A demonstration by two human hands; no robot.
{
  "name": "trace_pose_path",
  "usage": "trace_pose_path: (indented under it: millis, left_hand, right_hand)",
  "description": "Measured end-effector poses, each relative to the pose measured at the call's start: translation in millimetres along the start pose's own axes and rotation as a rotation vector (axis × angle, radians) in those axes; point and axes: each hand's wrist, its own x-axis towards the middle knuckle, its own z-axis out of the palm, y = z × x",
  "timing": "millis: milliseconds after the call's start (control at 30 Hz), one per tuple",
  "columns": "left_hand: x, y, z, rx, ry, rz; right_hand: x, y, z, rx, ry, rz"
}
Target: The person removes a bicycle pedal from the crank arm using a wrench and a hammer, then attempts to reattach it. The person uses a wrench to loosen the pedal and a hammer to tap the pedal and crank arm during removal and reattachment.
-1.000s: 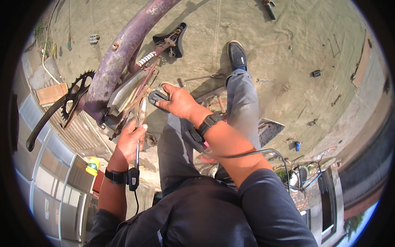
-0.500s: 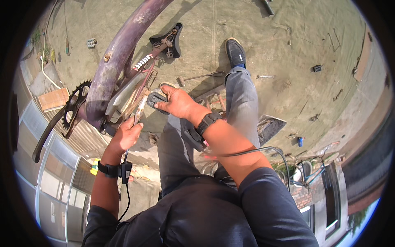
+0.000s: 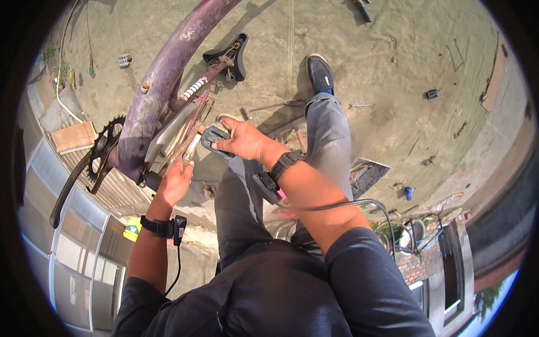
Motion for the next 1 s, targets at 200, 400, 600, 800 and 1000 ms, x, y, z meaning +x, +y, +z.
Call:
trace_pose_path:
  millis: [200,400,600,800,1000]
  left_hand:
    - [6.0,-16.6,8.4,0.15,0.186,0.153]
    - [-13.0,-16.7,16.5,0.097,0.312,0.211]
    - [-14.6,-9.3,25.2,-0.068,0.454,0.322]
    - [-4.8,-17.4,32.9,0.025,0.563,0.395]
    - [18.4,-39.6,38.7,-0.164,0.431,0.357]
  right_hand:
    - [0.9,5.3,-4.0,0.047,-0.052,0.046]
    - [1.3,6.1,-8.4,-0.032,-0.116,0.111]
    - [-3.5,8.3,-15.1,-0.021,-0.172,0.105]
    - [-9.0,-5.0,-19.3,-0.088,-0.18,0.157]
    - [-9.2,-7.9,-22.0,-0.042,-0.226,0.12]
